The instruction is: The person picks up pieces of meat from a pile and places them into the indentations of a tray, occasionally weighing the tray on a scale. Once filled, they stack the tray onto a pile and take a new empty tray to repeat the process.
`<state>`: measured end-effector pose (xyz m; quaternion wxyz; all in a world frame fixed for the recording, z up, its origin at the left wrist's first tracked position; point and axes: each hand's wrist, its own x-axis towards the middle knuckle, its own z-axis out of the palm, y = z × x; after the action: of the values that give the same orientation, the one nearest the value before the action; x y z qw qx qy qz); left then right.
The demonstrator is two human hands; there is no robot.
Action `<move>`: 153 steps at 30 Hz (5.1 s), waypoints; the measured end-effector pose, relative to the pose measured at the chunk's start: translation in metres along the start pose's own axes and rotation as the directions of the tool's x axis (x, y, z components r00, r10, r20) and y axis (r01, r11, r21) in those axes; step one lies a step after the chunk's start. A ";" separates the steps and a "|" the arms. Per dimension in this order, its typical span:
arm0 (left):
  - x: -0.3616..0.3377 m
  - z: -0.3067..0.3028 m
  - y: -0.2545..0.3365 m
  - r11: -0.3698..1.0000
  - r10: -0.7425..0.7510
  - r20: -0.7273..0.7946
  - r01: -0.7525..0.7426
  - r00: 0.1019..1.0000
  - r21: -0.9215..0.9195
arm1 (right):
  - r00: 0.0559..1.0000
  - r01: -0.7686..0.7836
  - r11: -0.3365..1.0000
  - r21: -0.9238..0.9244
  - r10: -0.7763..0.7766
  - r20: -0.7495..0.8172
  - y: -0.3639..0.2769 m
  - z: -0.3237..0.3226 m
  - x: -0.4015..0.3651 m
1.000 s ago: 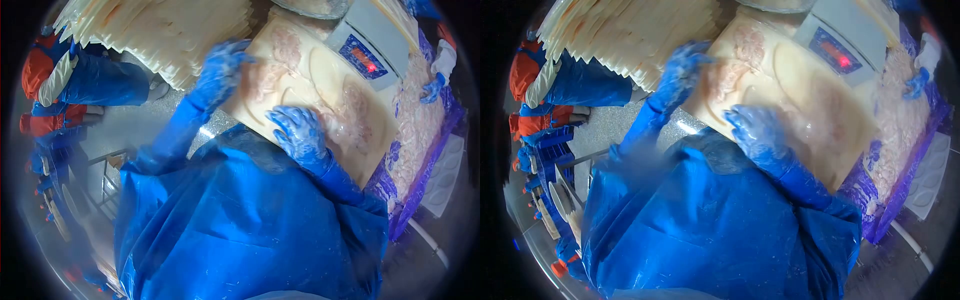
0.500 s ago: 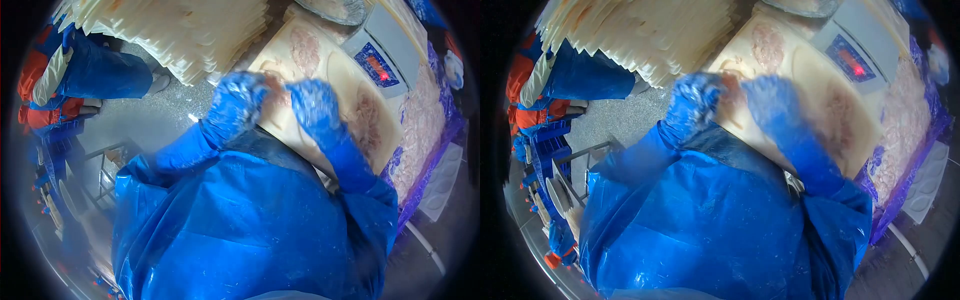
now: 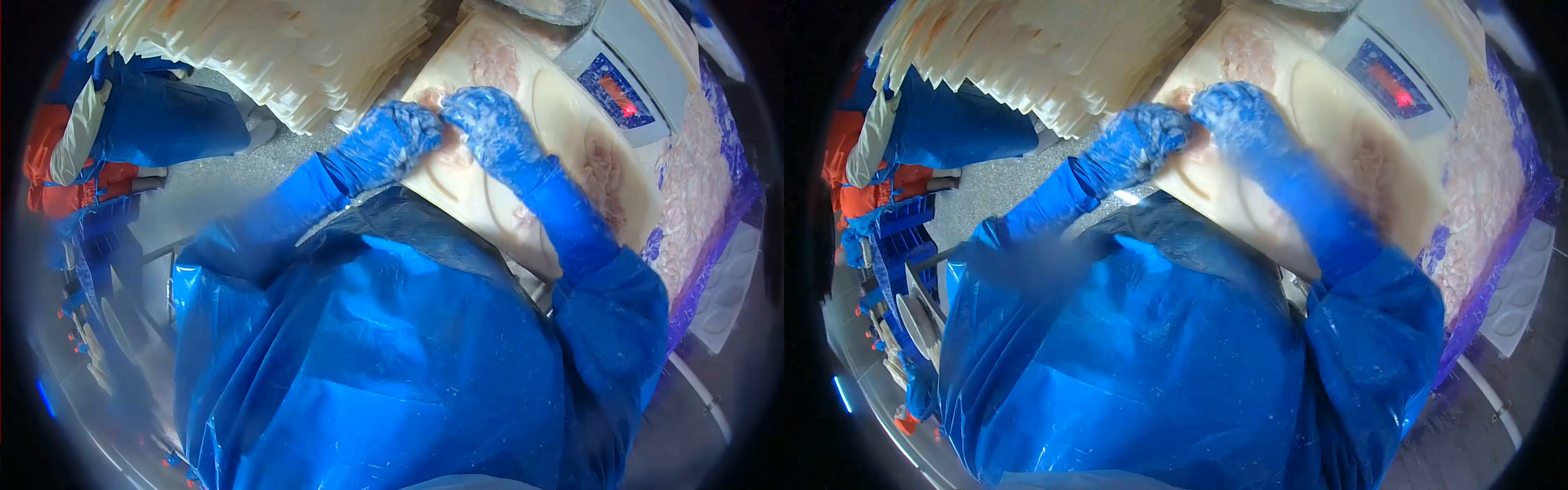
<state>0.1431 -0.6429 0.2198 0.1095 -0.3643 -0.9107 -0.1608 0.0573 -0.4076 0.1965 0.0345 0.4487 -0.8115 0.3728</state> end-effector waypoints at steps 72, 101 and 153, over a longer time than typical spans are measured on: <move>0.154 0.043 0.026 0.953 0.046 0.268 -0.123 0.962 0.276 | 0.906 -0.328 0.712 -0.621 0.424 0.007 -0.022 -0.074 -0.095; -0.061 -0.005 0.107 0.655 -0.641 -0.243 0.353 0.728 -0.668 | 0.927 -0.375 0.548 0.748 0.211 0.310 -0.153 0.008 -0.039; 0.122 0.015 0.150 0.171 -0.431 0.004 0.086 0.903 -0.982 | 0.910 -0.403 0.830 -0.386 0.320 -0.264 -0.068 -0.147 -0.208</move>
<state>0.1598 -0.4586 0.2767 -0.0448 -0.1635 -0.6328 -0.7555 0.1911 -0.1897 0.2596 0.1379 0.2302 -0.9369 0.2242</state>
